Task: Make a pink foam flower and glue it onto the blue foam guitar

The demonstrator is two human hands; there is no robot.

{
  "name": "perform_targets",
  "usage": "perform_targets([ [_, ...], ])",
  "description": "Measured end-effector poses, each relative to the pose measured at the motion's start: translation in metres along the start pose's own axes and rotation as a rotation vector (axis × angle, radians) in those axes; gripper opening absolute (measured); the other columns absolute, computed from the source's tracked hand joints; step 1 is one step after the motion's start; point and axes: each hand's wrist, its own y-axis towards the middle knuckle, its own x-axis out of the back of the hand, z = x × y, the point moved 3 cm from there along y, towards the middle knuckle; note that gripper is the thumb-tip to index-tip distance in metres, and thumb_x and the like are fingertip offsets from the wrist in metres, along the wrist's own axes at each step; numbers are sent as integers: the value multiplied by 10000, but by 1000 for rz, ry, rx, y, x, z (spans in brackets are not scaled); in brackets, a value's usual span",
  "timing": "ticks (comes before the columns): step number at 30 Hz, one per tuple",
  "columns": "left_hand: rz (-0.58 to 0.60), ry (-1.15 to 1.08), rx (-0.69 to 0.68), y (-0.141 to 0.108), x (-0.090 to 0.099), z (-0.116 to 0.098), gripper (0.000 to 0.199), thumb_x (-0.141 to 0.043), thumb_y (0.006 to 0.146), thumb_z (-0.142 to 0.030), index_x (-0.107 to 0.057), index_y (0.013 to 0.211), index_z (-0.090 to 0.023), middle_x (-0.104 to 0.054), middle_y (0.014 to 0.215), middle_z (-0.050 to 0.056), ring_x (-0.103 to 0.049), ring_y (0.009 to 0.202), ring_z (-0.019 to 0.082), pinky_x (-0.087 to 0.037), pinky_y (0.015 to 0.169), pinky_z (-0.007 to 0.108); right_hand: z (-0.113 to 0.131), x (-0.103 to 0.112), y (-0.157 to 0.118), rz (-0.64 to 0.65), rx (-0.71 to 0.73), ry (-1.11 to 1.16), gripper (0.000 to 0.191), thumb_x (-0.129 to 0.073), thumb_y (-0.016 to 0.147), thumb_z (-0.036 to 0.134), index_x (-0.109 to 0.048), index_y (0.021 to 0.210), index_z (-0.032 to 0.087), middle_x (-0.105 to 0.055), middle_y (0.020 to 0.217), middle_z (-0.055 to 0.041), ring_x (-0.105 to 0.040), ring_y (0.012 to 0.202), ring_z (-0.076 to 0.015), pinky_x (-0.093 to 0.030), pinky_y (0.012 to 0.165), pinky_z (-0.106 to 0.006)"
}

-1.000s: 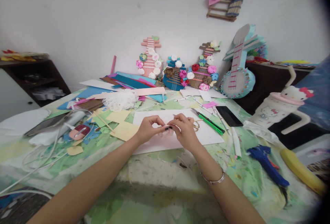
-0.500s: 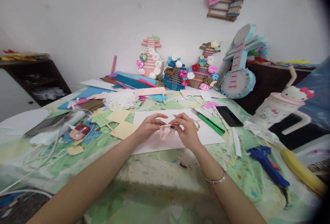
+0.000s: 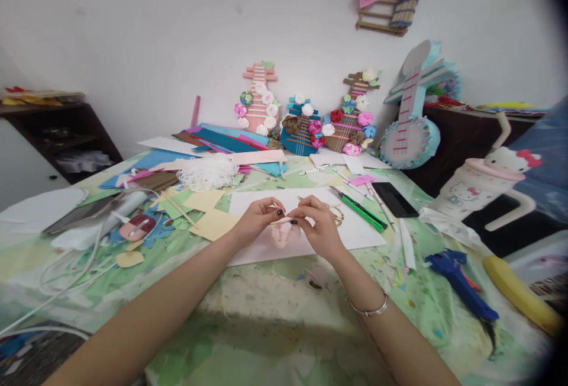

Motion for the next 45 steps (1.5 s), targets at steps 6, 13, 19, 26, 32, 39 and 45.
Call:
perform_targets([
  [6,-23,5,-7,0,0,0,326,-767,670,-362,-559,803,-149,-635,591,-19,-566,500,101,-390,527,204,1,0,-1,-10,14,-59,206,-566,795,37,-685,822,203,-546,827,-19,-553,820,-162,-328,783,-342],
  [13,-37,26,-67,-5,-2,-6,297,-699,728,-353,-528,898,-180,-633,616,-25,-564,521,110,-396,566,223,2,-2,-2,-13,5,-67,187,-537,821,68,-668,835,201,-546,826,-21,-552,817,-167,-328,753,-331],
  [19,63,181,-223,-12,-8,-15,462,-665,755,-337,-455,1135,-179,-627,755,18,-587,693,158,-415,684,278,-3,-4,-3,-38,8,-158,187,-525,823,54,-653,831,191,-548,832,-29,-544,817,-170,-334,740,-332],
  [26,-35,462,-338,-15,-15,-17,433,-655,733,-194,-438,1106,-168,-538,723,-16,-539,708,142,-396,671,254,-4,-8,-4,-3,80,-103,182,-455,863,90,-612,850,180,-484,850,-50,-509,800,-169,-417,709,-296],
  [32,-26,392,-284,-13,-11,-14,371,-605,741,-170,-459,1082,-170,-513,670,-37,-499,609,109,-376,588,214,0,-9,-4,30,63,-80,155,-461,876,122,-598,868,195,-475,860,-45,-513,776,-156,-441,694,-286],
  [39,-65,361,-261,-12,-9,-15,389,-583,696,-139,-472,1068,-175,-502,636,-54,-494,575,103,-365,566,204,1,-10,-5,41,41,-26,120,-493,868,133,-590,859,205,-467,856,-32,-509,732,-134,-455,663,-272],
  [45,-24,364,-285,-13,-10,-16,413,-577,679,-133,-465,1075,-174,-504,646,-55,-478,551,94,-363,554,206,0,-10,-5,43,18,18,126,-513,847,98,-596,865,191,-459,858,-35,-520,797,-145,-466,671,-263],
])
